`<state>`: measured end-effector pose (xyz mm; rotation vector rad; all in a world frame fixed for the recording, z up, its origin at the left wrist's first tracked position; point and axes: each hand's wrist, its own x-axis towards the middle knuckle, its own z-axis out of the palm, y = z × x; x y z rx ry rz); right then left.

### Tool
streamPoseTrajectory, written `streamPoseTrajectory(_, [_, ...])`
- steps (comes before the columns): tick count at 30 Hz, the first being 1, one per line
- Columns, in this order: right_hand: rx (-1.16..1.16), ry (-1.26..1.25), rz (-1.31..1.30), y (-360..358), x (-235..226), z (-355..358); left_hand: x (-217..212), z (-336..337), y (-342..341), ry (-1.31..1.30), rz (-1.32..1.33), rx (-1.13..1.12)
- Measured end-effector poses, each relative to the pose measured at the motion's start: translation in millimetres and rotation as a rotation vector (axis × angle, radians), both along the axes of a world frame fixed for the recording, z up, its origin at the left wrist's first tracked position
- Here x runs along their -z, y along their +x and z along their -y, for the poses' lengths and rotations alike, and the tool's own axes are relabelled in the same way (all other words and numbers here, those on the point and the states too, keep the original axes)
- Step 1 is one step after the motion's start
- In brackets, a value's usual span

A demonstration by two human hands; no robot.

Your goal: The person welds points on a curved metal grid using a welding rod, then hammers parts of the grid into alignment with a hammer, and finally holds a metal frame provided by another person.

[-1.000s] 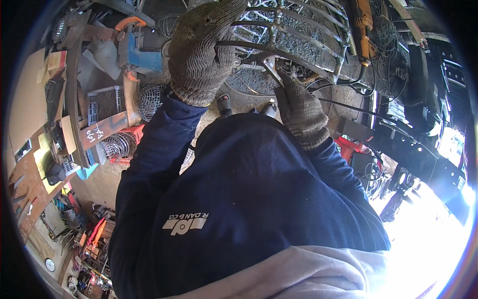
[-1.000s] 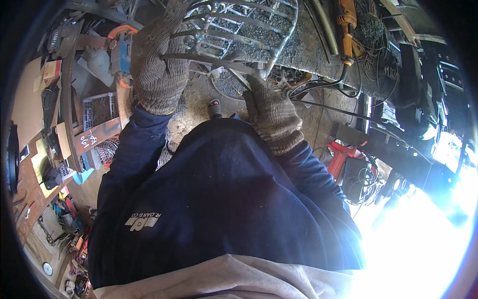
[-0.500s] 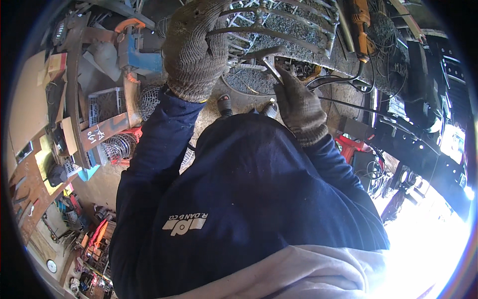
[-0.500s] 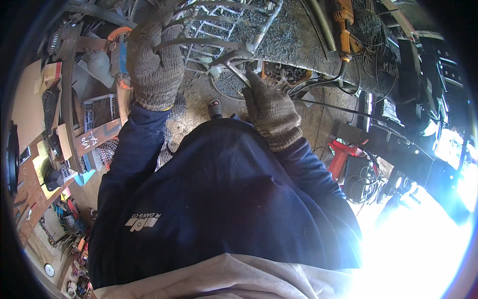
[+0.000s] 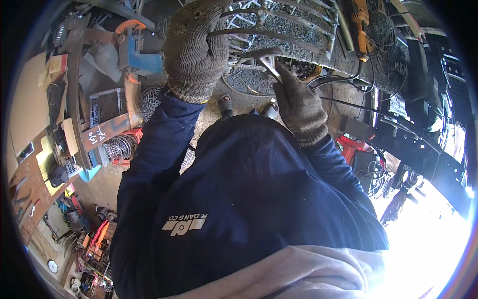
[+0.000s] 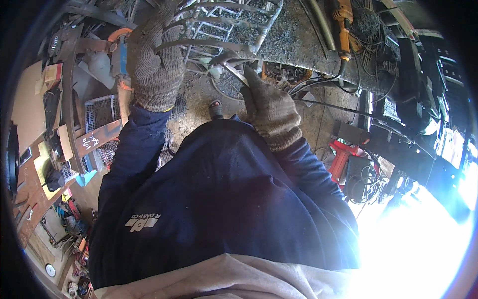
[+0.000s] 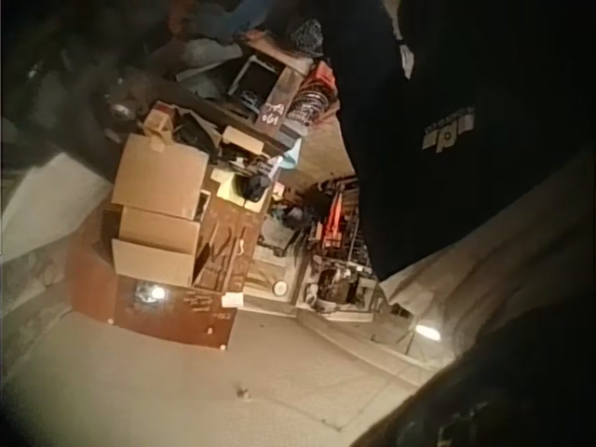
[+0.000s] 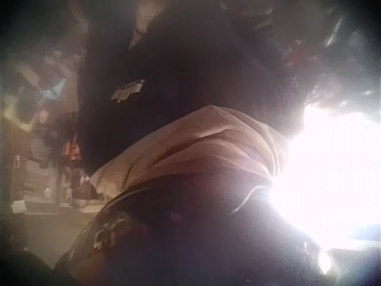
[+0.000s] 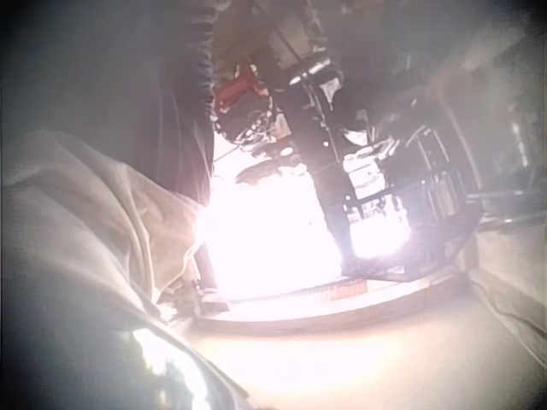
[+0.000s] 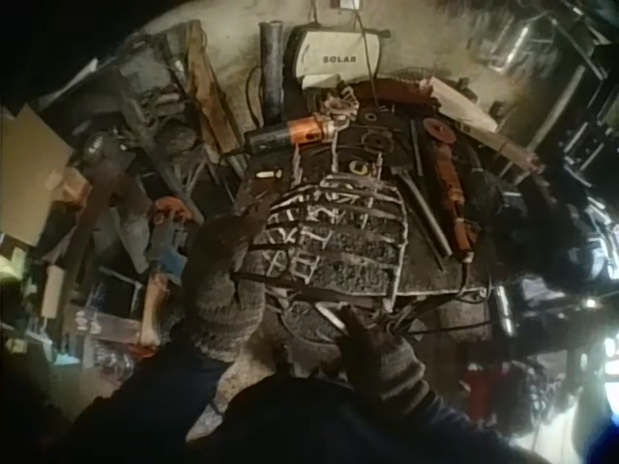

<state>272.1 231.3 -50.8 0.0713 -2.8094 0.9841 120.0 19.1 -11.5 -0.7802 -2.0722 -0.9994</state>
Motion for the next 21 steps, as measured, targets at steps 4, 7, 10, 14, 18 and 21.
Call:
streamPoseTrajectory(4, [0.037,-0.038,0.266,-0.1,-11.9,2.5,-12.0,-7.8,3.9,0.14,-0.014,0.124])
streamPoseTrajectory(7, [-0.032,-0.013,0.011,0.9,2.6,-1.2,-3.5,-0.2,7.3,0.018,0.039,0.002])
streamPoseTrajectory(10, [-0.034,-0.048,0.139,-1.3,-10.9,-1.3,-4.4,-1.8,6.9,0.093,0.108,0.055])
streamPoseTrajectory(14, [-0.043,-0.028,0.162,-4.1,-9.0,-0.2,0.1,-2.8,-5.4,0.115,-0.022,0.105])
streamPoseTrajectory(18, [-0.066,-0.053,0.032,-1.1,-2.2,-3.5,20.7,8.0,-9.4,0.065,-0.074,0.002])
streamPoseTrajectory(21, [-0.089,0.081,0.032,-1.6,4.2,-4.9,14.9,6.0,-5.1,-0.017,-0.035,-0.063])
